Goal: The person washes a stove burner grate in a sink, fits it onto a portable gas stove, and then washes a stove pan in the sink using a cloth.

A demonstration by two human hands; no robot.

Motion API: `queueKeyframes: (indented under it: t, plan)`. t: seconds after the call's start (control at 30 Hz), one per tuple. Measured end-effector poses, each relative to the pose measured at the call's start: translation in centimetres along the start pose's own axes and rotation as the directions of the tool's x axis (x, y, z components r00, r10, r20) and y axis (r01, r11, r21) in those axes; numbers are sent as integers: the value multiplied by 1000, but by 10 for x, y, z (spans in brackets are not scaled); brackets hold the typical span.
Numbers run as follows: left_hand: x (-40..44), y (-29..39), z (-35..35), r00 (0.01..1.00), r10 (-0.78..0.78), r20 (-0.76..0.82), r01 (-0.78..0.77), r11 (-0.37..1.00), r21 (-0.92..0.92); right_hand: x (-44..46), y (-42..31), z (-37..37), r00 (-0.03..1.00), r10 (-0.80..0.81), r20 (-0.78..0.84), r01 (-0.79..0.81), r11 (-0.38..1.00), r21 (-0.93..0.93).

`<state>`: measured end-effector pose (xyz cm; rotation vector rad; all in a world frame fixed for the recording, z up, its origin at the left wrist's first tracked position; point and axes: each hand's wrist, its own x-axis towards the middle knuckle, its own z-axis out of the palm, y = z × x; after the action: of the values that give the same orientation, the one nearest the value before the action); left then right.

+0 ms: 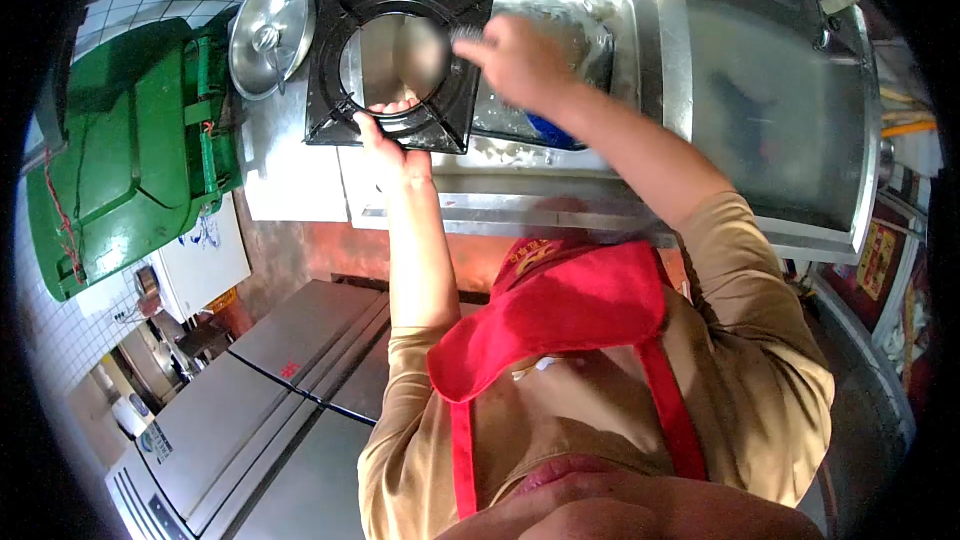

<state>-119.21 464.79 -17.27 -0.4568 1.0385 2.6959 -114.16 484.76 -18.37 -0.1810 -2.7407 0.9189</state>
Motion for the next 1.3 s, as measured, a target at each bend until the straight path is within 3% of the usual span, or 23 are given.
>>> queueKeyframes:
  t: [0.03, 0.13, 0.17, 0.27, 0.4, 0.53, 0.57, 0.67, 0.77, 0.87, 0.93, 1.03, 1.1, 1.13, 1.17, 1.23, 1.3]
  plan:
    - [0, 0, 2, 1000, 3, -13, -3, 1000, 10, -11, -7, 1, 984, -174, -42, 171, 983, -61]
    - [-2, 0, 0, 1000, 5, 8, -5, 1000, 19, 3, 10, -12, 994, 94, -64, -97, 994, -43]
    - [-2, -2, -1, 1000, 11, 10, -11, 1000, 18, 6, 12, -11, 995, 99, 11, -99, 995, -2]
    - [-1, -3, -5, 1000, 11, -2, -11, 1000, 23, -5, 2, 0, 992, -109, -69, 103, 991, -80]
    - [-5, 1, -5, 998, 22, -51, -18, 997, 69, 0, 27, -9, 998, -37, -44, 34, 997, -65]
    - [1, 21, -19, 999, 2, 36, -6, 995, 103, -10, 60, -10, 938, -244, -245, 256, 967, 17]
    - [2, 26, -24, 999, -1, 54, -4, 995, 103, -10, 68, -16, 943, -210, -257, 233, 970, 61]
    - [-1, 36, -23, 995, -30, 99, 18, 992, 123, 6, 67, -45, 900, -334, -280, 346, 938, -6]
    - [-4, 40, -15, 997, -36, 63, 22, 978, 207, 23, 56, -64, 819, -563, -111, 553, 826, -112]
    - [-9, 47, -7, 994, -69, 81, 49, 972, 228, 28, 57, -75, 731, -681, 44, 681, 732, -6]
    - [-9, 51, -9, 989, -107, 102, 76, 959, 274, 33, 53, -81, 654, -749, 101, 756, 646, -104]
    - [-12, 52, -6, 983, -145, 109, 97, 930, 356, 46, 39, -96, 715, -687, 130, 677, 635, -371]
    - [-13, 53, -5, 990, -107, 89, 66, 922, 381, 38, 33, -101, 730, -627, 273, 683, 689, -244]
    - [-7, 55, -9, 988, -115, 101, 87, 965, 249, 34, 38, -96, 691, -653, 310, 723, 629, -286]
    - [-4, 60, -15, 987, -117, 112, 85, 963, 258, 29, 42, -90, 649, -678, 346, 760, 563, -323]
    - [-11, 62, -6, 981, -138, 135, 87, 940, 329, 33, 47, -77, 653, -670, 354, 749, 642, -166]
    - [-10, 60, -11, 984, -150, 100, 103, 923, 370, 32, 50, -80, 671, -681, 294, 735, 664, -137]
